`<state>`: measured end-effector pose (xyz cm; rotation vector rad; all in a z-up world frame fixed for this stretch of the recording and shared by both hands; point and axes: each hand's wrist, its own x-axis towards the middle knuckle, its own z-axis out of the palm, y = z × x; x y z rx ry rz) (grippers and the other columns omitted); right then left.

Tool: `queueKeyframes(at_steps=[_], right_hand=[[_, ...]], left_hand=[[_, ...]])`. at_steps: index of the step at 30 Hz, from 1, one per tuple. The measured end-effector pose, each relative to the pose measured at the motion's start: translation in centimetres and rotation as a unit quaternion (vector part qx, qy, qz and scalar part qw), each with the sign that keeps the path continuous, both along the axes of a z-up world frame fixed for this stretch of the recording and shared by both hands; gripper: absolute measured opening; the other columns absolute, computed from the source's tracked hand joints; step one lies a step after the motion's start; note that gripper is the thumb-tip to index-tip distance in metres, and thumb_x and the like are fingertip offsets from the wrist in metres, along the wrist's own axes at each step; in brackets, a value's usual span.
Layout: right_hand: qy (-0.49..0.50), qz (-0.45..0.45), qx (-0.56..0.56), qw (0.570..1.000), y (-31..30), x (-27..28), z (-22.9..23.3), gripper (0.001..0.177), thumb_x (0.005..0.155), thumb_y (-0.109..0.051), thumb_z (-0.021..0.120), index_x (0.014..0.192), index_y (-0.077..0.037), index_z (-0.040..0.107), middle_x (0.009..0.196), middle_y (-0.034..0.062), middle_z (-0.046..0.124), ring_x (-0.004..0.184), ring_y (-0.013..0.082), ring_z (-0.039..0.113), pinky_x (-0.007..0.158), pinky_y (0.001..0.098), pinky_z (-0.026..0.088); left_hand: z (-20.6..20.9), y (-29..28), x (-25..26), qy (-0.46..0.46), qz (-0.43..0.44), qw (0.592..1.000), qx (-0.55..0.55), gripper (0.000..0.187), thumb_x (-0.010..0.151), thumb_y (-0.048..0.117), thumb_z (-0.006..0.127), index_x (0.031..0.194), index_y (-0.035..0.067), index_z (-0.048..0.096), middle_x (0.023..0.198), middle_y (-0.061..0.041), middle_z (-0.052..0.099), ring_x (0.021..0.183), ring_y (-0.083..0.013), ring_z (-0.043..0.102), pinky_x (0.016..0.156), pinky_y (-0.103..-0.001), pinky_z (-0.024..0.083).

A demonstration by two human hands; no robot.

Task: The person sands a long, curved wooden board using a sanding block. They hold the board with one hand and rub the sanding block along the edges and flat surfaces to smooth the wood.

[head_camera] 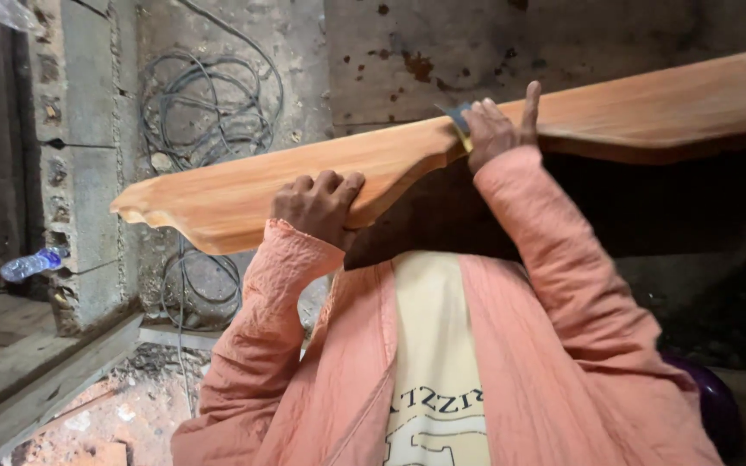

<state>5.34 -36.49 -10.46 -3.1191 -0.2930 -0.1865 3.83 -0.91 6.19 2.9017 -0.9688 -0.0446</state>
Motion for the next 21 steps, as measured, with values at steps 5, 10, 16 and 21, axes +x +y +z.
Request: queueKeyframes(at_steps=[5,10,16,21], right_hand=[[0.171,-0.118,0.077,0.975,-8.3,3.0,3.0,0.058,0.082,-0.041,0.071,0.139,-0.037,0.064,0.15,0.024,0.041,0.134,0.0462,0.045,0.112,0.0533,0.028],[-0.005,0.021,-0.044,0.999,-6.6,-1.0,9.1,0.07,0.078,-0.014,0.057,0.145,-0.03,0.061,0.121,-0.0013,0.075,0.084,0.034,0.072,0.102,0.0653,0.037],[-0.126,0.109,-0.06,0.984,-1.1,-2.5,7.4,0.033,0.106,-0.017,0.053,0.127,-0.011,0.077,0.141,0.0082,0.073,0.135,0.0283,0.066,0.118,0.0578,0.035],[0.103,-0.006,-0.05,0.993,-3.4,0.7,-1.5,0.051,0.097,-0.039,0.056,0.144,-0.02,0.061,0.149,0.0038,0.061,0.145,0.0278,0.048,0.132,0.0542,-0.007]], left_hand=[[-0.2,0.1,0.5,-0.024,0.008,0.998,-0.055,0.052,0.08,0.061,0.072,0.119,0.028,0.066,0.094,0.0,0.068,0.071,-0.0319,0.065,0.055,-0.046,0.05],[-0.3,0.3,1.8,-0.029,-0.002,0.998,-0.063,0.049,0.076,0.059,0.076,0.115,0.03,0.069,0.093,0.0,0.069,0.071,-0.0311,0.066,0.054,-0.046,0.049],[1.0,0.5,3.7,0.028,0.003,0.999,-0.03,0.053,0.075,0.064,0.078,0.117,0.033,0.07,0.099,-0.001,0.069,0.081,-0.0324,0.069,0.061,-0.048,0.052],[0.5,0.3,4.3,0.001,0.005,0.998,-0.065,0.048,0.074,0.067,0.079,0.109,0.034,0.075,0.099,0.001,0.074,0.082,-0.0303,0.071,0.063,-0.047,0.052]])
